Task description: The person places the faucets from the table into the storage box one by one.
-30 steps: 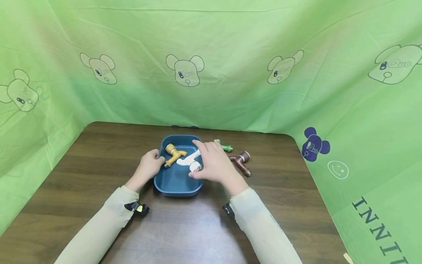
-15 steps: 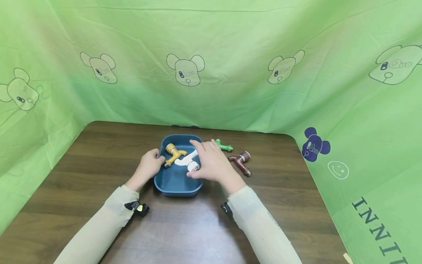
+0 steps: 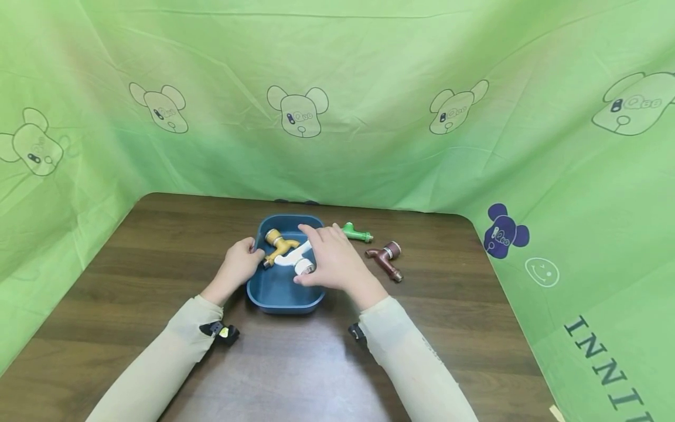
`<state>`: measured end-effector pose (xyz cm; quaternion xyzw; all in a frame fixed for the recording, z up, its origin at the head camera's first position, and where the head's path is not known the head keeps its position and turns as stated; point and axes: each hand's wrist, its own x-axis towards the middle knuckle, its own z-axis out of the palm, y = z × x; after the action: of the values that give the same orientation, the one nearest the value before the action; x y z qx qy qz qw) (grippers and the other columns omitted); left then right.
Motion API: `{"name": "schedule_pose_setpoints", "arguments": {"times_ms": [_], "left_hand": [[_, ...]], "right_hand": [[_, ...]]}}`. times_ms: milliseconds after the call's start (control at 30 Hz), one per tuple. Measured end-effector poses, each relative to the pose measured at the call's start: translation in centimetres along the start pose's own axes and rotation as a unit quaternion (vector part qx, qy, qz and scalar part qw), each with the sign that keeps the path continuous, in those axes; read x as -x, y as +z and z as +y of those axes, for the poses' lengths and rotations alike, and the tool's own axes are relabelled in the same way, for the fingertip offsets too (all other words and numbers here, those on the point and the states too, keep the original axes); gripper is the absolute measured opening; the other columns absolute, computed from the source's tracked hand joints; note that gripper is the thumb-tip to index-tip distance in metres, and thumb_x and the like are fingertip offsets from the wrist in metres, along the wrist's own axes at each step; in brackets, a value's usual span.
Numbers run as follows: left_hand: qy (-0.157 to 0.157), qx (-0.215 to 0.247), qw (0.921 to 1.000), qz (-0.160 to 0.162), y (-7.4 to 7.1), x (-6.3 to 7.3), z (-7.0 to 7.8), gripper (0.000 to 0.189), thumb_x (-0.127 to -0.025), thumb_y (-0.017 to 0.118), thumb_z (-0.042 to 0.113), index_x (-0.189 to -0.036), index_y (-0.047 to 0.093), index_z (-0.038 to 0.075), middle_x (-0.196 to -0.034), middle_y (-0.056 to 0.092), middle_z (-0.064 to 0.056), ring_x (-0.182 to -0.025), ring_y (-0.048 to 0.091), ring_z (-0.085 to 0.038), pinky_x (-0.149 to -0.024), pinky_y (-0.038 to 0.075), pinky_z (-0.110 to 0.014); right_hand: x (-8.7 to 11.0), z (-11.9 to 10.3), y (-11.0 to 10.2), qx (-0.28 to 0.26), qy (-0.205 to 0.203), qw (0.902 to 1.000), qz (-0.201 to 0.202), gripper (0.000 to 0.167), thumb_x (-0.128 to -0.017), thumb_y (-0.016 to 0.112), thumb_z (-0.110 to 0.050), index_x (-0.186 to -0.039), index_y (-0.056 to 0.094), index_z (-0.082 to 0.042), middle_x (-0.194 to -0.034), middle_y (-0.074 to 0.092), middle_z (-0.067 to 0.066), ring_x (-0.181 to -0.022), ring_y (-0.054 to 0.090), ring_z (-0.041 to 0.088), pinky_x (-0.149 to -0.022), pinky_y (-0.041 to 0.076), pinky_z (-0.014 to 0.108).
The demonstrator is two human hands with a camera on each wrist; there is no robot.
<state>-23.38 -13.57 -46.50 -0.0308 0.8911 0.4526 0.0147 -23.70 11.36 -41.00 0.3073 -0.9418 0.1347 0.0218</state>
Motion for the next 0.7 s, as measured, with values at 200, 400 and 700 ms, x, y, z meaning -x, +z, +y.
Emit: {"name": "schedule_pose_setpoints", "arguments": {"times_ms": [200, 400, 700], "left_hand": [[0.003, 0.0, 1.0, 0.004, 0.02, -0.01, -0.02, 0.027, -0.095, 0.057, 0.014, -0.074, 0.041, 0.011, -0.065, 0.036, -0.002, -0.059, 0.045, -0.021, -0.054, 0.034, -0.029], [0.006, 0.002, 1.0, 0.005, 0.01, -0.04, -0.04, 0.027, -0.095, 0.056, 0.014, -0.073, 0.041, 0.011, -0.065, 0.036, -0.002, -0.059, 0.045, -0.021, -0.054, 0.033, -0.029], [0.004, 0.001, 1.0, 0.004, -0.04, -0.02, -0.01, 0.026, -0.095, 0.056, 0.014, -0.074, 0.041, 0.011, -0.065, 0.036, -0.001, -0.059, 0.044, -0.02, -0.054, 0.033, -0.029]], "right_hand": [[-0.1, -0.18, 0.18, 0.004, -0.002, 1.0, -0.004, 0.114, -0.069, 0.079, -0.07, -0.159, 0.032, -0.017, -0.145, 0.056, 0.012, -0.135, 0.049, 0.03, -0.123, 0.02, 0.056], [-0.08, -0.33, 0.52, 0.003, 0.003, 1.0, -0.004, 0.113, -0.069, 0.078, -0.071, -0.158, 0.033, -0.019, -0.145, 0.055, 0.012, -0.136, 0.049, 0.03, -0.124, 0.02, 0.054], [-0.28, -0.63, 0.87, 0.001, -0.005, 1.0, 0.0, 0.112, -0.069, 0.08, -0.068, -0.158, 0.033, -0.017, -0.144, 0.056, 0.012, -0.137, 0.049, 0.031, -0.124, 0.02, 0.055]]}}
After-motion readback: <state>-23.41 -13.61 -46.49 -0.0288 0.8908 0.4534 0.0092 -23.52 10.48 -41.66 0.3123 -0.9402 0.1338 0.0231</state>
